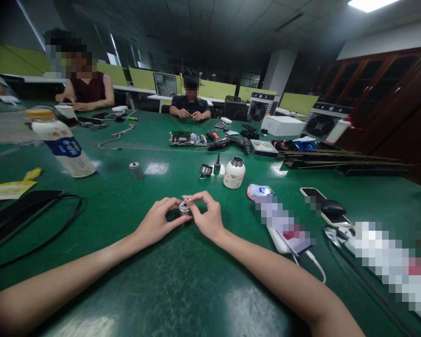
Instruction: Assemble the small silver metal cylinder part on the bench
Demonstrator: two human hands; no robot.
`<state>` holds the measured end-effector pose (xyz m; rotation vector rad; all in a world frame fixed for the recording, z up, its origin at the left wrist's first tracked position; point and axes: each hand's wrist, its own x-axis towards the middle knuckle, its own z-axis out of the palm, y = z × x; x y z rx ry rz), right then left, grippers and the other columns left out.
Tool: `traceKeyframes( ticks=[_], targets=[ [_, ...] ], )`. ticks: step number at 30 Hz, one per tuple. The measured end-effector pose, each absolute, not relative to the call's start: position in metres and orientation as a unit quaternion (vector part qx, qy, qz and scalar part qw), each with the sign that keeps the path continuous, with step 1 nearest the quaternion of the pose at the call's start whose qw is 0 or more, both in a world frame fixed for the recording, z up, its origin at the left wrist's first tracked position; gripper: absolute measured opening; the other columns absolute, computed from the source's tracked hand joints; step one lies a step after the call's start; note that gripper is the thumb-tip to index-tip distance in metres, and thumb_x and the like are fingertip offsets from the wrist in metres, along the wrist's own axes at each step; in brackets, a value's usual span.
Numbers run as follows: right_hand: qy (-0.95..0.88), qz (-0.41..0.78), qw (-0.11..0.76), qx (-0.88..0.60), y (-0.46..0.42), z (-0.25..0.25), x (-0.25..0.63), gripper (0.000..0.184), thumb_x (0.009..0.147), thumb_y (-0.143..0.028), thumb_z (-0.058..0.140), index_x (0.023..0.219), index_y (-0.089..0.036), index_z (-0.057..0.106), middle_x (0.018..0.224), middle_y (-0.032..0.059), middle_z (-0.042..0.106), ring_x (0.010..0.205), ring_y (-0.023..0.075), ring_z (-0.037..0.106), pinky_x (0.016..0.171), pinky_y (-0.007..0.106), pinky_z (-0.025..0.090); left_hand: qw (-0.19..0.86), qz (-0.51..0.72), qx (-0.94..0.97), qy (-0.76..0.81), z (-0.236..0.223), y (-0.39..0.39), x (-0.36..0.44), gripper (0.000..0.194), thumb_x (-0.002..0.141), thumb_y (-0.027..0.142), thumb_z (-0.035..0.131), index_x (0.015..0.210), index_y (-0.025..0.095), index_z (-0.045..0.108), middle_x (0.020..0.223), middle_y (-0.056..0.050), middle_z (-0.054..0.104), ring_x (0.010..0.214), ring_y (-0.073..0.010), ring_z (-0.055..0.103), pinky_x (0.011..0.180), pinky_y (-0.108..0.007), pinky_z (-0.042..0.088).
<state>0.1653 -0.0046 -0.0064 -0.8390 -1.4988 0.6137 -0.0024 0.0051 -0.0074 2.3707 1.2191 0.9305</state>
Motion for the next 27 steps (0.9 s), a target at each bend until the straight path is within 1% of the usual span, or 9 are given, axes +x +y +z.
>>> traceKeyframes(
  ticks=[7,10,13,15,17,19,21,24,27],
  targets=[
    [-0.661,0.273,0.596,-0.365,-0.0066,-0.0032,0.1645,0.007,0.083,-0.025,0.063,0.078,-0.022,0.059,0.084,0.0021,0.07,0.09,0.0205,0.07,0.083,0.034,0.055,0.159,0.32,0.831,0.426,-0.0074,0.0058,-0.0026,0.031,0.079,0.05,0.065,0.098,0.024,0.062,0.091,-0.001,0.067,0.09,-0.0229,0.06,0.08,-0.034,0.042],
    [-0.666,0.264,0.587,-0.376,-0.0061,-0.0046,0.1644,0.007,0.083,-0.027,0.063,0.08,-0.022,0.059,0.082,0.0016,0.068,0.086,0.0191,0.07,0.079,0.032,0.055,0.155,0.317,0.831,0.431,-0.007,0.005,-0.0022,0.031,0.08,0.049,0.065,0.099,0.025,0.061,0.091,-0.001,0.068,0.09,-0.023,0.059,0.081,-0.035,0.041],
    [-0.637,0.219,0.612,-0.414,-0.005,-0.007,0.1654,0.014,0.082,-0.03,0.064,0.086,-0.023,0.053,0.078,-0.0006,0.063,0.075,0.016,0.067,0.072,0.03,0.055,0.151,0.319,0.83,0.432,-0.0063,0.0041,-0.0015,0.033,0.079,0.05,0.066,0.099,0.025,0.061,0.093,-0.002,0.068,0.092,-0.0234,0.059,0.082,-0.036,0.04],
    [-0.609,0.191,0.639,-0.43,-0.0044,-0.0084,0.1667,0.017,0.083,-0.03,0.062,0.09,-0.024,0.048,0.077,-0.0018,0.059,0.071,0.0148,0.065,0.071,0.03,0.054,0.157,0.32,0.826,0.436,-0.0055,0.0038,-0.0011,0.033,0.077,0.051,0.068,0.096,0.024,0.062,0.093,-0.002,0.069,0.092,-0.0237,0.059,0.082,-0.036,0.04],
    [-0.609,0.185,0.647,-0.419,-0.0042,-0.0089,0.1676,0.019,0.084,-0.028,0.06,0.093,-0.024,0.045,0.079,-0.0013,0.06,0.075,0.0154,0.065,0.076,0.032,0.053,0.167,0.322,0.821,0.441,-0.0045,0.0038,-0.001,0.032,0.076,0.051,0.069,0.093,0.024,0.062,0.092,-0.001,0.07,0.092,-0.0236,0.059,0.081,-0.035,0.04],
    [-0.635,0.194,0.635,-0.396,-0.0045,-0.0087,0.1675,0.023,0.083,-0.026,0.062,0.097,-0.024,0.044,0.084,0.0003,0.063,0.083,0.0169,0.067,0.082,0.035,0.052,0.171,0.321,0.82,0.441,-0.0036,0.0039,-0.0011,0.031,0.076,0.049,0.069,0.091,0.024,0.062,0.09,0.0,0.07,0.091,-0.0233,0.059,0.08,-0.035,0.039],
    [-0.658,0.201,0.616,-0.383,-0.0051,-0.0082,0.1663,0.027,0.079,-0.025,0.065,0.097,-0.024,0.046,0.087,0.0011,0.066,0.088,0.0185,0.067,0.085,0.036,0.051,0.166,0.32,0.823,0.439,-0.0029,0.0039,-0.0014,0.028,0.077,0.047,0.069,0.091,0.024,0.062,0.089,0.0,0.069,0.091,-0.0232,0.059,0.079,-0.035,0.039],
    [-0.662,0.212,0.607,-0.385,-0.0064,-0.0071,0.1633,0.026,0.076,-0.024,0.068,0.093,-0.024,0.048,0.081,-0.0001,0.066,0.089,0.0198,0.068,0.084,0.037,0.052,0.155,0.317,0.826,0.44,-0.0024,0.0037,-0.0016,0.025,0.078,0.045,0.067,0.089,0.024,0.062,0.087,0.0,0.068,0.089,-0.023,0.058,0.079,-0.035,0.039],
    [-0.641,0.227,0.619,-0.394,-0.0072,-0.0047,0.1607,0.028,0.075,-0.024,0.069,0.091,-0.024,0.046,0.077,-0.0014,0.067,0.088,0.0197,0.069,0.085,0.037,0.051,0.147,0.315,0.825,0.445,-0.0024,0.003,-0.0015,0.028,0.077,0.048,0.068,0.087,0.023,0.061,0.086,-0.001,0.067,0.088,-0.023,0.058,0.079,-0.035,0.038]
  ],
)
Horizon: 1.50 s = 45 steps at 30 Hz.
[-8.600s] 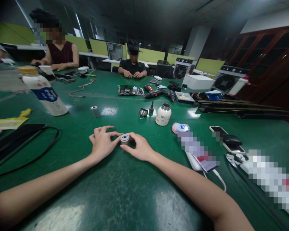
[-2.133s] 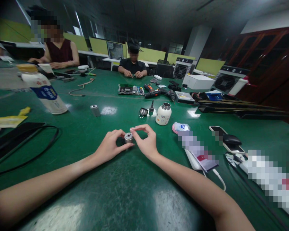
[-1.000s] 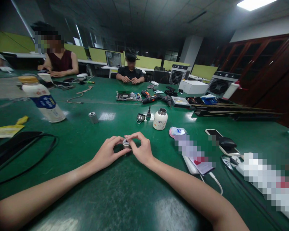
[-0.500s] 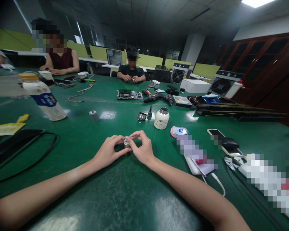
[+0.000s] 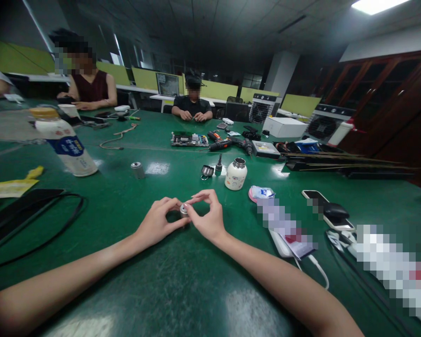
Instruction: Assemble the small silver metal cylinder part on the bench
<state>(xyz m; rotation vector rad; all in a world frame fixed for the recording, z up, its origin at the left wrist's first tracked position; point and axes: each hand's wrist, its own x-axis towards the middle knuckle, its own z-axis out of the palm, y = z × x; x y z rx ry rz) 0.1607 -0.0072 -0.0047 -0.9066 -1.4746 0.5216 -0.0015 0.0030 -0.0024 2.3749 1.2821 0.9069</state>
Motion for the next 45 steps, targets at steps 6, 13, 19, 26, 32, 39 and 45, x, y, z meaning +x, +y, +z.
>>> traceKeyframes(
  ticks=[6,13,19,26,32,39,45],
  targets=[
    [-0.594,0.198,0.649,-0.433,0.001,-0.006,0.167,0.026,0.079,-0.028,0.066,0.093,-0.023,0.045,0.082,0.0006,0.066,0.084,0.0179,0.068,0.084,0.035,0.05,0.106,0.326,0.808,0.48,-0.005,0.001,-0.001,0.034,0.077,0.054,0.065,0.086,0.022,0.06,0.085,-0.002,0.067,0.085,-0.0226,0.059,0.079,-0.037,0.037],
    [-0.665,0.186,0.491,-0.53,0.016,-0.032,0.183,0.014,0.077,-0.022,0.061,0.089,-0.023,0.054,0.077,-0.0008,0.067,0.08,0.0192,0.064,0.082,0.038,0.048,0.077,0.339,0.772,0.532,-0.008,0.003,-0.002,0.028,0.08,0.047,0.063,0.085,0.021,0.056,0.085,-0.003,0.066,0.086,-0.0237,0.059,0.078,-0.037,0.038],
    [-0.674,0.131,0.453,-0.569,0.013,-0.031,0.183,0.012,0.077,-0.022,0.062,0.089,-0.023,0.058,0.08,-0.0004,0.068,0.086,0.0214,0.061,0.087,0.042,0.043,0.087,0.343,0.772,0.528,-0.008,0.004,-0.003,0.029,0.08,0.049,0.062,0.084,0.021,0.056,0.085,-0.003,0.066,0.085,-0.0239,0.059,0.078,-0.037,0.04],
    [-0.626,0.182,0.61,-0.45,0.006,-0.016,0.172,0.012,0.082,-0.033,0.064,0.084,-0.023,0.057,0.086,0.0017,0.068,0.087,0.0188,0.065,0.085,0.036,0.048,0.167,0.338,0.801,0.466,-0.003,0.005,-0.003,0.029,0.08,0.049,0.064,0.094,0.023,0.062,0.092,-0.003,0.07,0.088,-0.0225,0.062,0.081,-0.036,0.043],
    [-0.673,0.212,0.58,-0.406,-0.002,-0.012,0.167,0.009,0.083,-0.031,0.065,0.084,-0.024,0.059,0.087,0.0015,0.069,0.091,0.0198,0.066,0.088,0.038,0.049,0.192,0.335,0.818,0.426,-0.003,0.006,-0.002,0.025,0.081,0.043,0.065,0.098,0.025,0.063,0.093,-0.001,0.071,0.089,-0.0218,0.063,0.08,-0.033,0.044],
    [-0.675,0.224,0.577,-0.401,0.0,-0.009,0.167,0.007,0.083,-0.028,0.063,0.083,-0.024,0.058,0.088,0.0015,0.07,0.092,0.0197,0.066,0.09,0.039,0.049,0.18,0.329,0.821,0.43,-0.005,0.007,-0.002,0.029,0.08,0.045,0.065,0.1,0.025,0.062,0.094,-0.001,0.071,0.09,-0.0224,0.063,0.08,-0.034,0.043],
    [-0.699,0.247,0.547,-0.389,-0.003,-0.007,0.169,0.013,0.088,-0.028,0.056,0.1,-0.025,0.059,0.099,0.0027,0.071,0.096,0.0195,0.067,0.094,0.039,0.048,0.177,0.328,0.821,0.433,-0.005,0.007,-0.002,0.031,0.08,0.045,0.066,0.101,0.024,0.061,0.093,-0.002,0.07,0.089,-0.0225,0.064,0.079,-0.034,0.044]
  ],
)
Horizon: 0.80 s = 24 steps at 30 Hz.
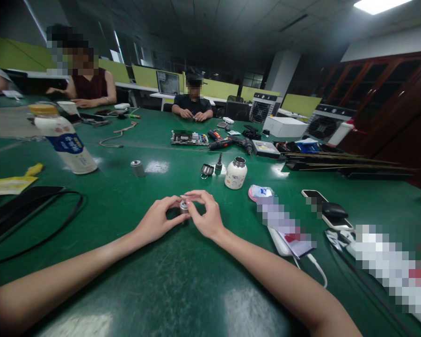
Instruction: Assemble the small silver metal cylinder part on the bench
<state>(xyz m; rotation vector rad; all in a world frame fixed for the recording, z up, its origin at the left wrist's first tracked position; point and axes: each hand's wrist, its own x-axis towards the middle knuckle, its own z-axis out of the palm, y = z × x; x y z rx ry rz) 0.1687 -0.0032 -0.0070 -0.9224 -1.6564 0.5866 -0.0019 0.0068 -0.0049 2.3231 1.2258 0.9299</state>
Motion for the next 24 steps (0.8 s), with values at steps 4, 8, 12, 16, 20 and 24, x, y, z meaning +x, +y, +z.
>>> traceKeyframes(
  ticks=[4,8,12,16,20,24],
  targets=[
    [-0.666,0.213,0.59,-0.405,-0.002,-0.007,0.174,0.01,0.089,-0.028,0.053,0.095,-0.023,0.059,0.095,0.0046,0.071,0.09,0.0205,0.069,0.089,0.038,0.05,0.186,0.325,0.817,0.438,-0.005,0.006,-0.002,0.033,0.08,0.049,0.065,0.102,0.024,0.062,0.093,-0.002,0.071,0.088,-0.0222,0.063,0.079,-0.034,0.044],
    [-0.62,0.214,0.633,-0.411,0.0,-0.007,0.176,0.009,0.087,-0.028,0.056,0.093,-0.022,0.052,0.082,0.0025,0.07,0.08,0.0192,0.07,0.084,0.036,0.052,0.182,0.326,0.815,0.443,-0.005,0.006,-0.002,0.035,0.079,0.051,0.066,0.101,0.023,0.063,0.092,-0.002,0.07,0.088,-0.0227,0.062,0.079,-0.034,0.043],
    [-0.66,0.244,0.604,-0.374,0.0,-0.006,0.17,0.025,0.082,-0.025,0.065,0.104,-0.023,0.052,0.098,0.0045,0.071,0.097,0.0195,0.068,0.093,0.037,0.049,0.179,0.328,0.819,0.435,-0.006,0.006,-0.002,0.031,0.08,0.046,0.067,0.1,0.023,0.062,0.093,-0.002,0.07,0.091,-0.0228,0.06,0.08,-0.034,0.042],
    [-0.671,0.284,0.569,-0.381,-0.003,-0.003,0.165,0.025,0.078,-0.024,0.07,0.1,-0.023,0.057,0.094,0.0032,0.073,0.092,0.0193,0.07,0.091,0.038,0.051,0.161,0.325,0.823,0.436,-0.007,0.007,-0.002,0.03,0.081,0.042,0.066,0.102,0.022,0.061,0.092,-0.002,0.068,0.091,-0.023,0.059,0.079,-0.034,0.041],
    [-0.63,0.307,0.603,-0.381,0.001,0.0,0.164,0.023,0.075,-0.027,0.073,0.09,-0.022,0.056,0.084,0.002,0.073,0.084,0.0192,0.071,0.081,0.034,0.055,0.138,0.322,0.827,0.44,-0.009,0.006,-0.002,0.033,0.081,0.046,0.066,0.105,0.024,0.061,0.095,-0.002,0.068,0.094,-0.0232,0.058,0.081,-0.035,0.04],
    [-0.596,0.267,0.63,-0.421,0.01,-0.008,0.171,0.022,0.077,-0.03,0.071,0.088,-0.022,0.054,0.082,0.0022,0.072,0.083,0.0193,0.071,0.082,0.034,0.054,0.115,0.325,0.817,0.462,-0.011,0.004,-0.002,0.036,0.082,0.05,0.063,0.105,0.023,0.061,0.096,-0.003,0.067,0.095,-0.0231,0.057,0.083,-0.037,0.039]
  ],
)
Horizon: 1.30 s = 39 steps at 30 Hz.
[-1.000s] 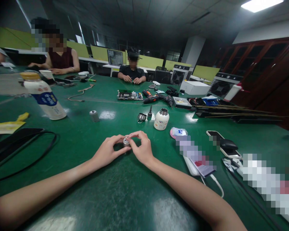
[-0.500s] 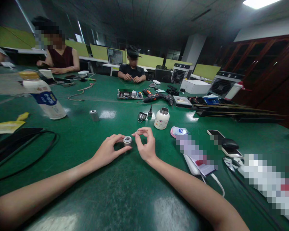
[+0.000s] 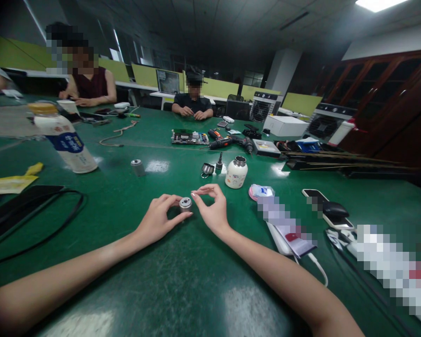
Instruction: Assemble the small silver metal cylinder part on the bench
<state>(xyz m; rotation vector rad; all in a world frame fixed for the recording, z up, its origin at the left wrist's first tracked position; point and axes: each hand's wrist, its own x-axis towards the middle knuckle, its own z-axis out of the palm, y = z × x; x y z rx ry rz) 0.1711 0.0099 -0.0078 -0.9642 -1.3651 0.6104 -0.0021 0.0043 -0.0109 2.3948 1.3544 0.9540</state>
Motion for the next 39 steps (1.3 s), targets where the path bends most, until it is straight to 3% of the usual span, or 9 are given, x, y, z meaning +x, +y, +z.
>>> traceKeyframes(
  ticks=[6,9,13,20,32,39],
  targets=[
    [-0.672,0.221,0.482,-0.517,0.02,-0.028,0.186,0.01,0.075,-0.023,0.069,0.082,-0.023,0.061,0.081,-0.0001,0.072,0.082,0.019,0.069,0.084,0.037,0.052,0.091,0.332,0.784,0.517,-0.011,0.005,-0.002,0.031,0.084,0.047,0.061,0.103,0.022,0.06,0.098,-0.005,0.067,0.096,-0.0245,0.058,0.082,-0.038,0.039],
    [-0.685,0.202,0.461,-0.527,0.022,-0.031,0.188,0.011,0.073,-0.023,0.071,0.082,-0.023,0.063,0.085,0.0003,0.072,0.085,0.0194,0.068,0.085,0.037,0.052,0.092,0.333,0.783,0.517,-0.011,0.005,-0.002,0.029,0.084,0.045,0.061,0.101,0.022,0.06,0.099,-0.005,0.067,0.097,-0.0249,0.057,0.083,-0.038,0.039],
    [-0.678,0.231,0.47,-0.516,0.023,-0.03,0.188,0.011,0.073,-0.023,0.071,0.081,-0.023,0.063,0.084,0.0004,0.073,0.081,0.0188,0.069,0.082,0.035,0.053,0.109,0.34,0.784,0.507,-0.011,0.006,-0.002,0.028,0.084,0.044,0.061,0.101,0.021,0.059,0.098,-0.005,0.067,0.096,-0.0242,0.058,0.084,-0.038,0.041],
    [-0.629,0.265,0.58,-0.445,0.011,-0.008,0.176,0.007,0.081,-0.028,0.065,0.082,-0.022,0.063,0.087,0.0018,0.073,0.084,0.0182,0.069,0.082,0.032,0.054,0.157,0.328,0.807,0.465,-0.008,0.008,-0.003,0.033,0.084,0.045,0.062,0.109,0.023,0.06,0.1,-0.004,0.068,0.095,-0.0228,0.06,0.085,-0.037,0.043],
    [-0.693,0.246,0.533,-0.419,0.0,-0.002,0.169,0.008,0.085,-0.03,0.063,0.087,-0.023,0.066,0.091,0.0021,0.071,0.09,0.0188,0.066,0.086,0.034,0.051,0.142,0.317,0.828,0.44,-0.012,0.008,-0.003,0.039,0.084,0.045,0.062,0.117,0.024,0.059,0.107,-0.005,0.068,0.099,-0.0239,0.06,0.087,-0.038,0.042],
    [-0.625,0.152,0.598,-0.479,-0.003,0.001,0.169,0.011,0.083,-0.032,0.063,0.086,-0.024,0.057,0.069,-0.0018,0.066,0.074,0.0183,0.067,0.089,0.039,0.049,0.156,0.313,0.823,0.448,-0.009,0.006,-0.002,0.037,0.083,0.047,0.062,0.112,0.024,0.06,0.103,-0.004,0.07,0.096,-0.0233,0.06,0.086,-0.038,0.04]
  ],
)
